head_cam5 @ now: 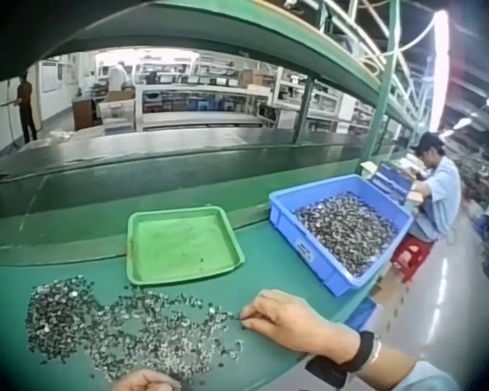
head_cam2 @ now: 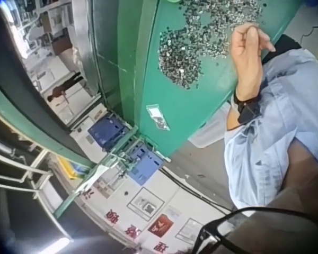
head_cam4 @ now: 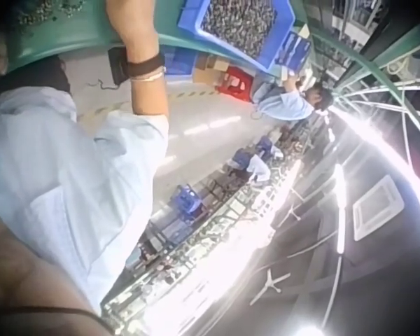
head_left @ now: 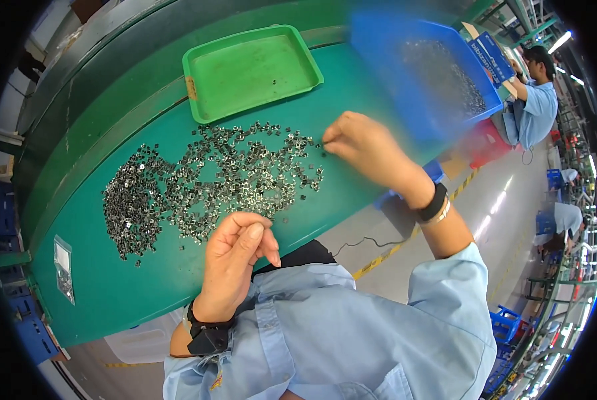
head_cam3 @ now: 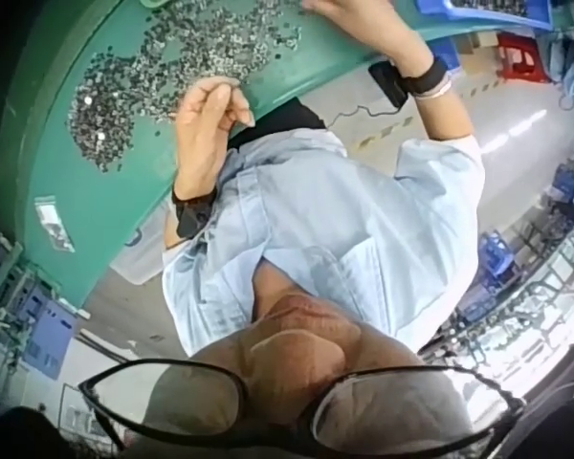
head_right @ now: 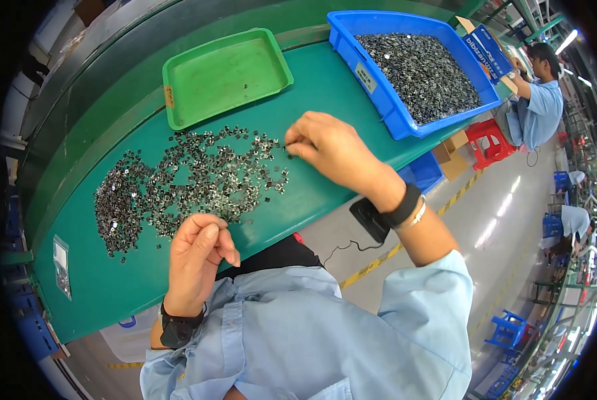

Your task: The person pours small metal components from a green tray into a blue bin, empties a plastic bag of components onto the table, and then sorts through the pile by hand, picking up individual pieces and placing them into the green tray.

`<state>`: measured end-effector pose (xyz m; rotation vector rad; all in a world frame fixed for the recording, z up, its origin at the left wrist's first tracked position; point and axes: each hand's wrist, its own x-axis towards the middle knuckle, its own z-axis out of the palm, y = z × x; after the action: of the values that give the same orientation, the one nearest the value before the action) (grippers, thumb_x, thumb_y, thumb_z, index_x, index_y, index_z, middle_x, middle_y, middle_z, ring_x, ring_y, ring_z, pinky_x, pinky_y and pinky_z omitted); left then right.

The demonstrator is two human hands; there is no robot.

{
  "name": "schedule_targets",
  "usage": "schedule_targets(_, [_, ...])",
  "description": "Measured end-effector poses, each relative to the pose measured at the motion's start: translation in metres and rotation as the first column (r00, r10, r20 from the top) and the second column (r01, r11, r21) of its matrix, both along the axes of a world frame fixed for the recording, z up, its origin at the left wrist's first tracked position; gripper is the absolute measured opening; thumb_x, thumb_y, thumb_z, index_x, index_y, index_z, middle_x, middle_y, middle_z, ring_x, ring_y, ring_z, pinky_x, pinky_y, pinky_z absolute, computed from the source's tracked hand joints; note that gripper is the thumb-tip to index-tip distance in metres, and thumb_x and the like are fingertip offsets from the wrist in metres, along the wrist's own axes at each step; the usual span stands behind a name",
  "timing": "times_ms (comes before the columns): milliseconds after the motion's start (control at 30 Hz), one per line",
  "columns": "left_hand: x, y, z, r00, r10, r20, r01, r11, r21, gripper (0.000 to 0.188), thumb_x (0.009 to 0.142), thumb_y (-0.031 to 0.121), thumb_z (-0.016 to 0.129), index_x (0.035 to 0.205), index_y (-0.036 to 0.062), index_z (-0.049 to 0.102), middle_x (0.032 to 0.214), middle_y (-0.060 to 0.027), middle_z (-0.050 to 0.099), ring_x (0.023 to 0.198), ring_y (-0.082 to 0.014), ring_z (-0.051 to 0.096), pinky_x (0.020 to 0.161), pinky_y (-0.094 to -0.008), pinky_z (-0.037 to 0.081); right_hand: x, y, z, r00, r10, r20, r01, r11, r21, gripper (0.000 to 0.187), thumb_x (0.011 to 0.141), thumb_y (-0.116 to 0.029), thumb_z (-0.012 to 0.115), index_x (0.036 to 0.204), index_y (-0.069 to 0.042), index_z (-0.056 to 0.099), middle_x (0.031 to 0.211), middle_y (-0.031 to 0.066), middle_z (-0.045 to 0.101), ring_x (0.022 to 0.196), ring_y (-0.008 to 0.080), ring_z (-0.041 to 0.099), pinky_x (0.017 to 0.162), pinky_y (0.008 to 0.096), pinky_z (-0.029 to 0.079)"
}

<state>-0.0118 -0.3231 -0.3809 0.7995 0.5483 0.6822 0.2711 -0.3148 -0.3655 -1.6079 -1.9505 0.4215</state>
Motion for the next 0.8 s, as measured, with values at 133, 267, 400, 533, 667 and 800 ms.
schedule_targets(133, [0.014, -0.001, 0.011, 0.994, 0.010, -0.109, -0.012, 1.000, -0.019, 0.016, 0.097, 0.014, 0.049, 0.106, 0.0007, 0.052, 0.084, -0.0077, 0.060, 0.069, -0.0130, 0.059, 0.063, -0.0271, 0.050, -0.041, -0.019, 0.018, 0.976, 0.180, -0.119, -0.164, 0.977, 0.133, 0.016, 0.075, -0.006, 0.070, 0.089, -0.005, 0.061, 0.086, 0.0076, 0.059, 0.081, 0.0254, 0.059, 0.070, 0.0353, 0.047])
schedule_targets(267, [0.021, 0.000, 0.011, 0.993, 0.041, -0.114, -0.042, 0.999, -0.009, 0.019, 0.096, 0.018, 0.050, 0.105, 0.0013, 0.052, 0.088, -0.0090, 0.061, 0.066, -0.0150, 0.058, 0.058, -0.0286, 0.050, -0.071, -0.025, 0.022, 0.957, 0.279, -0.085, -0.259, 0.947, 0.187, 0.019, 0.074, -0.006, 0.071, 0.089, -0.006, 0.060, 0.087, 0.0071, 0.060, 0.081, 0.0253, 0.059, 0.070, 0.0362, 0.047])
schedule_targets(400, [0.013, 0.003, 0.002, 0.998, 0.020, -0.059, -0.023, 0.999, -0.050, 0.021, 0.096, 0.016, 0.052, 0.109, 0.0002, 0.051, 0.088, -0.0091, 0.062, 0.068, -0.0136, 0.059, 0.059, -0.0268, 0.050, -0.085, -0.027, 0.017, 0.955, 0.284, -0.079, -0.265, 0.944, 0.198, 0.022, 0.073, -0.005, 0.072, 0.092, -0.006, 0.060, 0.086, 0.0069, 0.061, 0.080, 0.0248, 0.060, 0.069, 0.0356, 0.047])
schedule_targets(533, [0.003, 0.006, -0.001, 0.997, 0.012, 0.080, 0.000, 0.989, -0.146, 0.021, 0.095, 0.016, 0.053, 0.108, 0.0000, 0.053, 0.088, -0.0100, 0.063, 0.067, -0.0141, 0.059, 0.058, -0.0269, 0.049, -0.093, -0.025, 0.010, 0.928, 0.280, -0.247, -0.236, 0.953, 0.190, 0.022, 0.072, -0.002, 0.072, 0.092, -0.005, 0.061, 0.086, 0.0072, 0.061, 0.078, 0.0246, 0.060, 0.067, 0.0345, 0.047])
schedule_targets(667, [-0.003, 0.007, -0.003, 0.991, -0.022, 0.136, 0.046, 0.983, -0.178, 0.020, 0.095, 0.016, 0.053, 0.106, -0.0001, 0.055, 0.088, -0.0107, 0.064, 0.066, -0.0146, 0.059, 0.057, -0.0269, 0.049, -0.099, -0.028, 0.005, 0.909, 0.277, -0.312, -0.209, 0.950, 0.234, 0.023, 0.072, -0.001, 0.072, 0.091, -0.005, 0.062, 0.085, 0.0071, 0.062, 0.077, 0.0242, 0.060, 0.065, 0.0335, 0.047])
schedule_targets(800, [-0.005, 0.006, -0.003, 0.995, 0.007, 0.100, 0.010, 0.987, -0.160, 0.020, 0.095, 0.017, 0.053, 0.104, -0.0002, 0.056, 0.090, -0.0113, 0.064, 0.067, -0.0145, 0.059, 0.057, -0.0270, 0.049, -0.103, -0.029, 0.003, 0.919, 0.264, -0.293, -0.183, 0.944, 0.276, 0.022, 0.072, 0.000, 0.072, 0.091, -0.005, 0.063, 0.084, 0.0069, 0.062, 0.077, 0.0240, 0.060, 0.065, 0.0336, 0.047])
